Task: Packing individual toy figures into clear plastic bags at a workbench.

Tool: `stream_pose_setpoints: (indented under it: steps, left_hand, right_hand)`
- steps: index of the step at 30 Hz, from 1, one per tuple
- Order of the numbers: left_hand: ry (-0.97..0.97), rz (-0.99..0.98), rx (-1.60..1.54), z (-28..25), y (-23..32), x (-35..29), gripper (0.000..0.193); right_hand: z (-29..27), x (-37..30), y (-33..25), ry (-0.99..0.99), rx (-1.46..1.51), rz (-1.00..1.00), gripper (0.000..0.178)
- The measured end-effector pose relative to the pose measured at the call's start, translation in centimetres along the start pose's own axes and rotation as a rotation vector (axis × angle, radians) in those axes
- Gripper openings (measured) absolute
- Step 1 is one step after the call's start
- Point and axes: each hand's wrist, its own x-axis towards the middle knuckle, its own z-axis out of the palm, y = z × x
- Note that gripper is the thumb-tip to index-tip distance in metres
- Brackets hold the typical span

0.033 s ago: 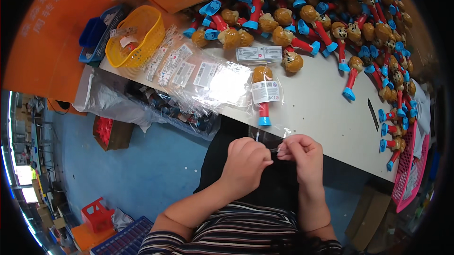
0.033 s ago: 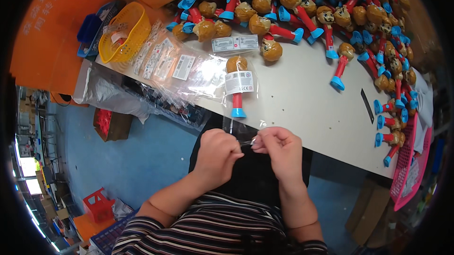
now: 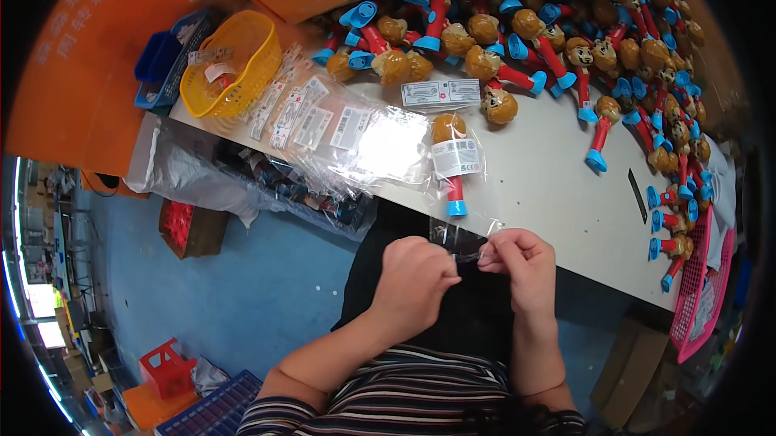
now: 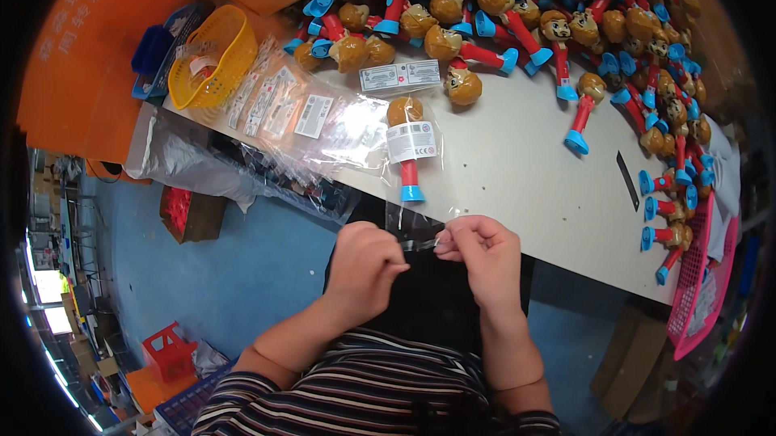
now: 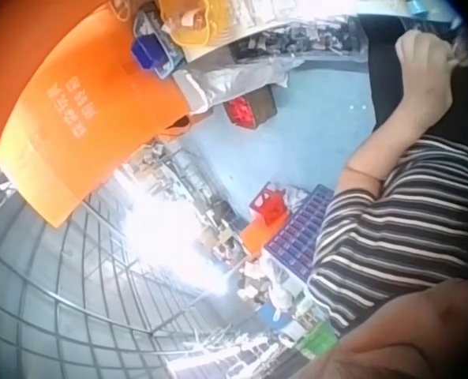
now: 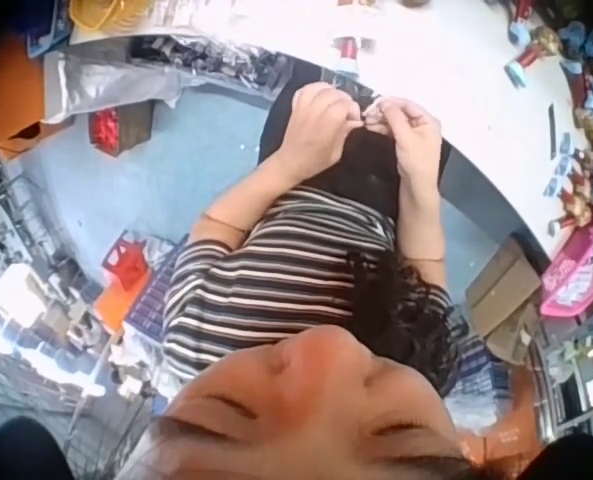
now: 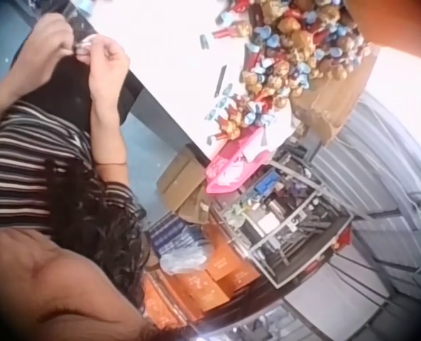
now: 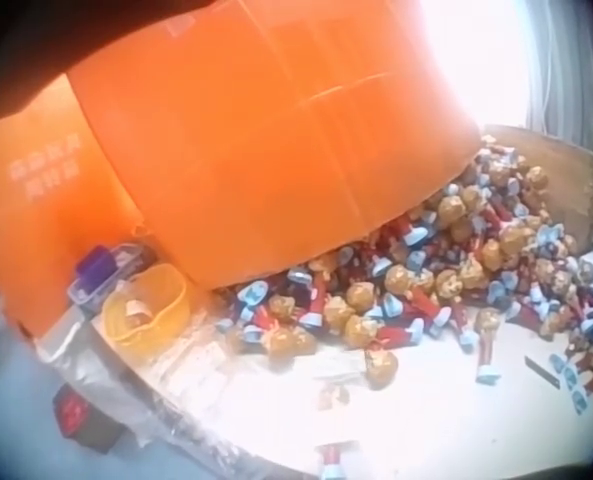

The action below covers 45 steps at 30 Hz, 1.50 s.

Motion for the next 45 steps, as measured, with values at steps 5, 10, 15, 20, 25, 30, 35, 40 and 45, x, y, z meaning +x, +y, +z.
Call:
stream_pose_setpoints:
  steps: [5, 10, 15, 20, 25, 30, 35, 40, 45]
  left_hand:
    - [0.100, -0.047, -0.023, -1.6, 0.3, 0.3, 0.020]
    - [0.030, 0.031, 0.166, 0.3, 0.9, 1.5, 0.028]
    - [0.021, 0.059, 0.168, 1.1, 1.2, 1.7, 0.023]
    - [0.012, -0.040, 0.086, 1.2, 1.3, 1.9, 0.017]
    - [-0.011, -0.145, -0.022, 0.8, 1.3, 2.2, 0.012]
    - [-0.090, -0.149, -0.219, -0.3, 0.7, 2.6, 0.014]
    - [-0.120, -0.317, -0.474, -3.4, -0.9, 1.9, 0.016]
    - [-0.027, -0.613, -1.021, -10.3, -6.5, -0.2, 0.026]
    - [0.435, -0.298, -1.021, -20.4, -10.2, 2.7, 0.023]
  right_hand:
    - [0.7, -0.5, -1.0, -0.063, -0.094, 0.045, 0.014]
    - [0.6, -0.7, -1.0, -0.072, -0.048, 0.034, 0.014]
    - [0.5, -0.9, -0.7, -0.048, -0.050, 0.018, 0.013]
    - [0.6, -0.8, -0.2, -0.077, -0.058, 0.000, 0.013]
    - [0.6, -0.8, 0.2, -0.074, -0.018, 0.011, 0.013]
    - [0.7, -0.6, 0.2, -0.025, 0.000, -0.022, 0.013]
    - [1.1, -0.3, -0.4, -0.018, -0.046, 0.001, 0.014]
    - [0.9, -0.5, -1.0, 0.056, -0.101, 0.015, 0.016]
    - [0.7, -0.2, -0.7, 0.040, -0.152, -0.028, 0.018]
